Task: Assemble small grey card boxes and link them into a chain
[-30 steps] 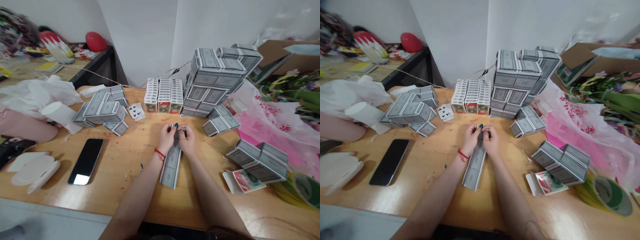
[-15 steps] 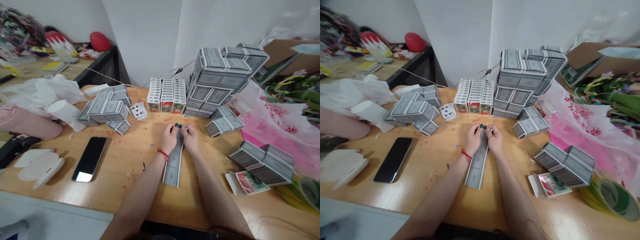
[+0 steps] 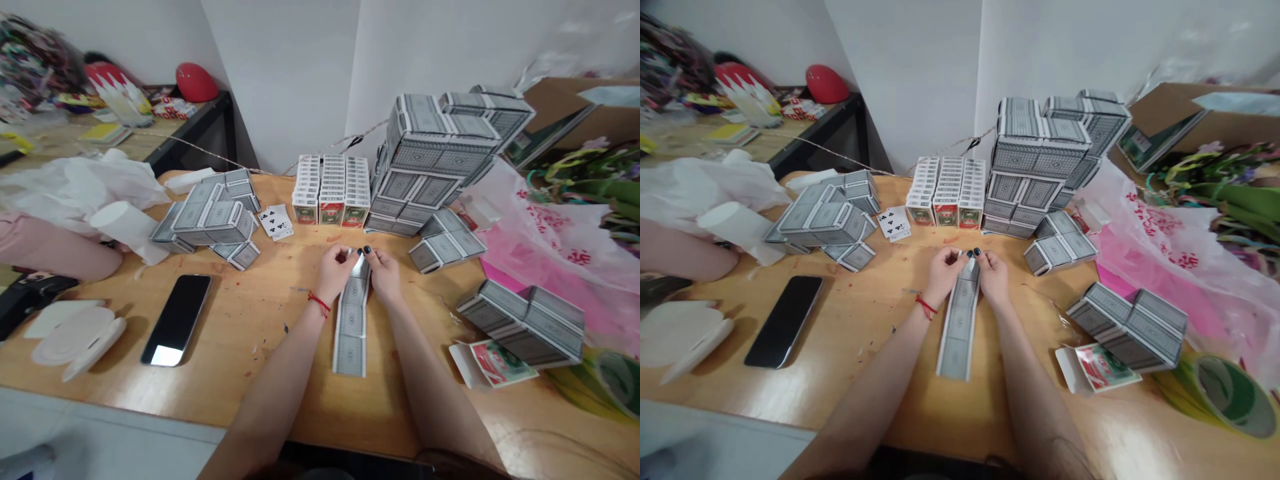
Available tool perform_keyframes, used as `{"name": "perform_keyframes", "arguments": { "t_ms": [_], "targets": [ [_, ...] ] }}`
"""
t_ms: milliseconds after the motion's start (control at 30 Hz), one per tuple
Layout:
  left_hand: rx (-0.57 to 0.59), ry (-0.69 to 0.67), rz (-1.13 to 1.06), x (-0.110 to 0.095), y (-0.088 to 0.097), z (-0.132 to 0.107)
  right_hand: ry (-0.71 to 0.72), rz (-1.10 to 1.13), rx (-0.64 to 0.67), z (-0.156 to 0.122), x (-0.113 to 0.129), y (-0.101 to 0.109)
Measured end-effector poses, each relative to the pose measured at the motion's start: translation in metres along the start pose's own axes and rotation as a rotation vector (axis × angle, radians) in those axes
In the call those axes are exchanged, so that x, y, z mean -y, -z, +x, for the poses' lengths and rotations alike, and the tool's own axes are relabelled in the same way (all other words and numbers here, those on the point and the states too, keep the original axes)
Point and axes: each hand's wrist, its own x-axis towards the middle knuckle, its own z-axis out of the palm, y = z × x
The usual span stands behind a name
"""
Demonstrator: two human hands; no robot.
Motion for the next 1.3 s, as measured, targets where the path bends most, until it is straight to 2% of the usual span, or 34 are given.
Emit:
{"name": "perform_keyframes", "arguments": {
  "t_ms": [100, 233, 467, 733, 800, 933, 1100, 1300],
  "targets": [
    [0.150, 0.169, -0.040, -0.004, 0.009, 0.006, 0.034, -0.077, 0.058, -0.001, 0.002, 0.002],
    [0.219, 0.332, -0.094, -0.009, 0.017, 0.009, 0.098, -0.159, 0.064, -0.002, 0.005, 0.002],
    [0.331, 0.380, -0.199, -0.017, 0.026, 0.007, 0.091, -0.116, 0.022, -0.004, 0.007, 0.000],
    [0.470, 0.369, -0.241, -0.013, 0.036, 0.010, 0.120, -0.134, -0.015, -0.005, 0.007, 0.002],
    [0.462, 0.374, -0.235, -0.011, 0.035, 0.011, 0.132, -0.154, -0.013, -0.004, 0.006, 0.002],
    [0.338, 0.343, -0.140, -0.007, 0.028, 0.011, 0.135, -0.179, 0.030, -0.004, 0.004, 0.001],
    [0.207, 0.156, 0.007, 0.003, 0.019, 0.014, 0.125, -0.191, 0.045, -0.001, -0.001, 0.001],
    [0.098, 0.058, 0.081, 0.015, 0.012, 0.011, 0.118, -0.184, 0.081, -0.001, -0.006, 0.000]
  ]
}}
